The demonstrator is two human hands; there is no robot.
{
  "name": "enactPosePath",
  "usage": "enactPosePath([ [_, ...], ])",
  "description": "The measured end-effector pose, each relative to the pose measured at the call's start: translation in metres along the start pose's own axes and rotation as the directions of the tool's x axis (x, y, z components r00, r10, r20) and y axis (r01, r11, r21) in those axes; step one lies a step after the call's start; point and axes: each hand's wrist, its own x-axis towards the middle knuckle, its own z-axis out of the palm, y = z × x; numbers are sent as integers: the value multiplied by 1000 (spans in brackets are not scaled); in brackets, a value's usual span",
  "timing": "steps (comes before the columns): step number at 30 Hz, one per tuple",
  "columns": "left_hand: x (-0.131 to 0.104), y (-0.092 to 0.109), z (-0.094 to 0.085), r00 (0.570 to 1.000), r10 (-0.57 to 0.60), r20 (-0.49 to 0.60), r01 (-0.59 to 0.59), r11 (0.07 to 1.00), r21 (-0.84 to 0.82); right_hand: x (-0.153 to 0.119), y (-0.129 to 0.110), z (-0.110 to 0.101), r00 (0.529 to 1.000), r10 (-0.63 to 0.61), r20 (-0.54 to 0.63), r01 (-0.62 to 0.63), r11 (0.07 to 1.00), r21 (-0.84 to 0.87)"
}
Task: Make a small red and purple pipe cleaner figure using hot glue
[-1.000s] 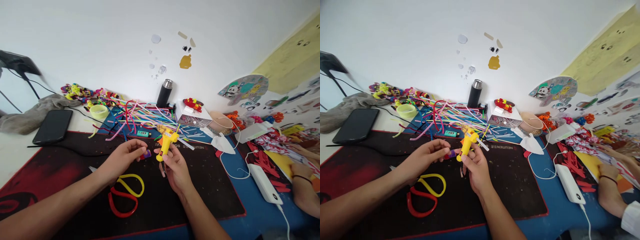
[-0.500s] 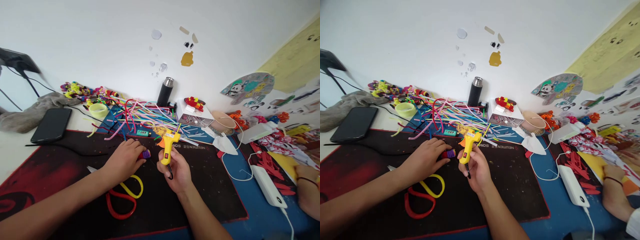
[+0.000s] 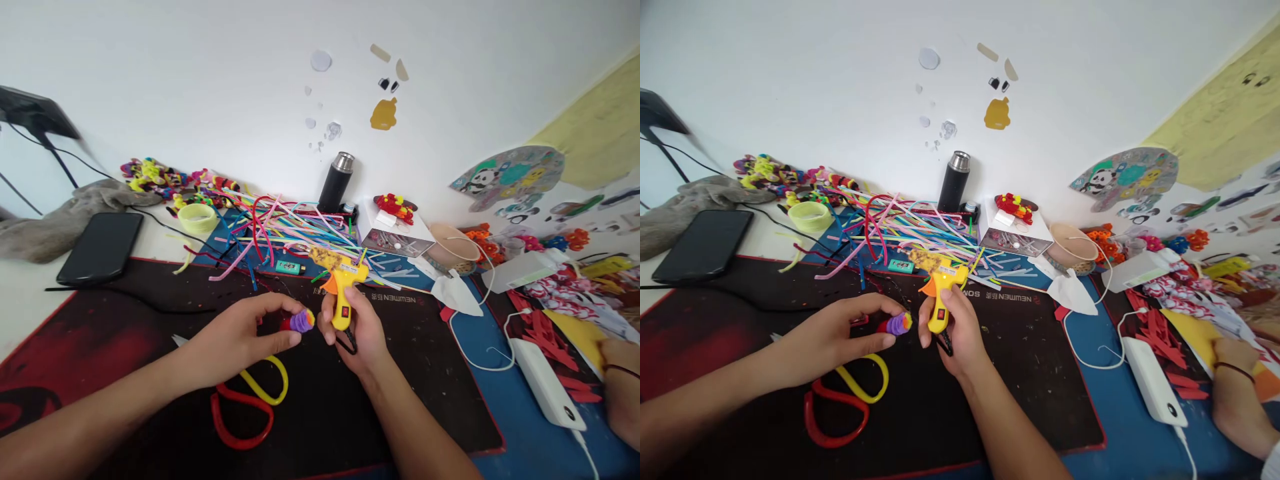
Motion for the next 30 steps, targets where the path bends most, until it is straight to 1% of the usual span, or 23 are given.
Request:
enactPosePath([
  [1,-1,6,-3,1000,-19,3,20,993,-117,5,-2,1,1000,-9,-5,9,1000,-13],
  [2,-1,10,-6,999,-46,-24,39,974,-222,9,-2,3,1000,-28,-12,28,999,-20],
  [4,0,15,-12,991,-100,-83,66,938,-340,20,-1,7,998,-66,-13,65,997,-28],
  [7,2,17,-17,980,-118,-162,49,924,-380,34,8,14,996,-80,39,81,996,-29],
  [9,2,16,-16,981,-99,-166,26,920,-392,42,17,19,994,-67,85,70,997,-30],
  [11,2,15,-15,984,-76,-159,6,915,-404,47,26,22,994,-70,84,72,997,-28],
  [15,3,7,-11,979,-42,-198,-30,937,-348,52,36,23,998,-54,23,54,998,15],
  [19,0,-7,-7,972,-28,-232,-34,964,-263,53,39,21,999,-17,-51,18,1000,22],
  [20,-1,-10,-6,975,-16,-221,-40,969,-243,54,39,21,999,-11,-53,11,1000,8],
  [22,-3,-15,-6,974,37,-223,-81,978,-191,55,36,23,999,-7,-39,6,1000,-24],
  [24,-5,-17,-9,973,76,-219,-110,983,-149,56,31,28,1000,-11,2,11,999,-52],
  [25,-5,-16,-11,968,86,-236,-119,985,-128,57,27,32,1000,-15,25,16,998,-60],
  [27,-4,-14,-18,948,74,-309,-107,990,-94,58,21,39,996,-36,83,42,996,-82],
  [29,-2,-12,-26,937,22,-350,-50,996,-71,59,17,45,995,-60,80,67,994,-87],
  [30,-1,-13,-30,931,18,-365,-49,996,-76,59,16,46,996,-59,69,65,994,-92],
])
